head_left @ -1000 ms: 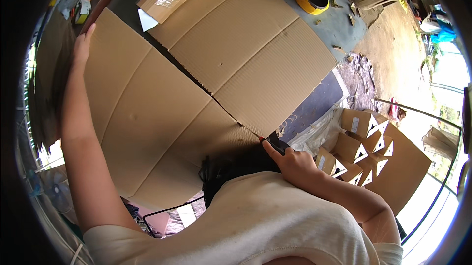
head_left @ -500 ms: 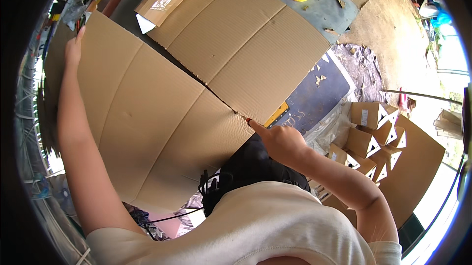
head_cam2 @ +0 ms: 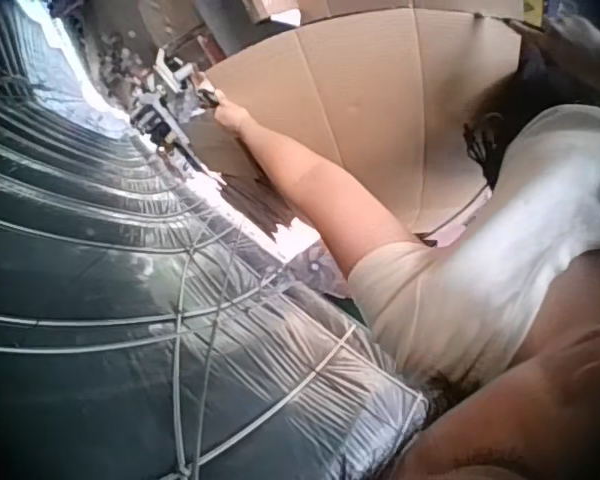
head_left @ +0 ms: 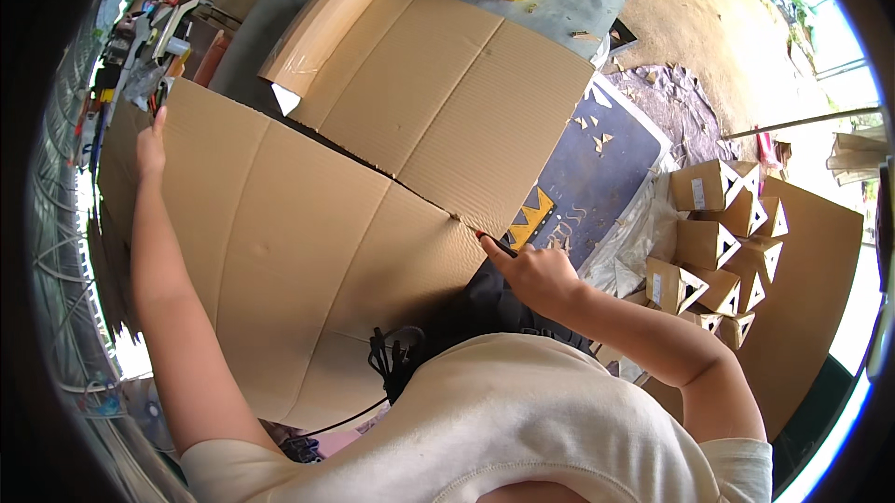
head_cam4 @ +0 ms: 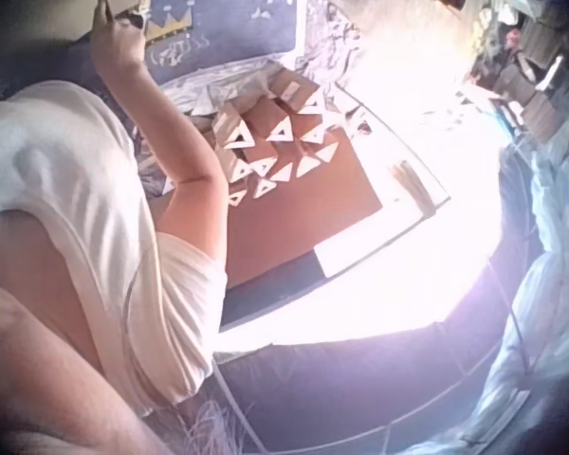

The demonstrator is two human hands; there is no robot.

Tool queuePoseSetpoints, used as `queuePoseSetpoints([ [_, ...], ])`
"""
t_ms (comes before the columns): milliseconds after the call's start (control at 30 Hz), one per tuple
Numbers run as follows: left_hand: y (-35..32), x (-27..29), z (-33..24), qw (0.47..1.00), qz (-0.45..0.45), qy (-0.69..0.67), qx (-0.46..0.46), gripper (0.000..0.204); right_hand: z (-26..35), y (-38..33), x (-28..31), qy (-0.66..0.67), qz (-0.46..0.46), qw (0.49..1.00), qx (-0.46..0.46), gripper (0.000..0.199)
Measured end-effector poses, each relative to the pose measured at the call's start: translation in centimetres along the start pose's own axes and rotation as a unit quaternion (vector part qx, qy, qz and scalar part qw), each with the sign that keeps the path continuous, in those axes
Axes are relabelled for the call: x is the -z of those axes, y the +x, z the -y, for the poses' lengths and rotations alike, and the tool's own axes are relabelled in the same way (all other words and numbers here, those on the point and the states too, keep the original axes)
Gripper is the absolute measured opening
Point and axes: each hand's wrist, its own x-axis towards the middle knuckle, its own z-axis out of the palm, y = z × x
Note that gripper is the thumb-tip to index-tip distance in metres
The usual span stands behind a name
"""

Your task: The person assembles a small cardboard box by folding flaps and sealing them with a tape gun, then attaches a shipping label. They cut a larger cardboard sheet into pieces using a utility knife, roll the pieces into cylindrical tubes, and tape them. The person repeats the process to assemble another small box.

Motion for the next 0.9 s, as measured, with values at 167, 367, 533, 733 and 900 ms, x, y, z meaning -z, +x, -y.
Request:
queuePoseSetpoints([
  [167,0.0,-0.1,1.9,0.996,-0.003,-0.083,-0.009,0.079,-0.8,-4.7,-1.6,0.007,-0.01,1.0,0.0,0.061],
  [367,0.8,0.6,2.5,0.999,-0.008,-0.038,-0.022,0.077,-3.4,-8.4,-2.8,-0.011,0.202,0.973,-0.11,0.067],
  [533,-1.6,1.6,6.3,0.993,-0.023,-0.114,-0.003,0.075,-8.1,-14.0,-4.3,0.008,0.093,0.97,-0.225,0.06],
  [733,-3.4,2.7,6.2,0.989,-0.04,-0.14,0.006,0.075,-7.9,2.4,2.7,0.029,-0.321,0.939,-0.122,0.047],
  [900,-4.4,-1.1,10.6,0.995,-0.06,-0.04,0.073,0.062,-12.1,13.5,2.9,-0.05,-0.28,0.937,-0.201,0.054],
])
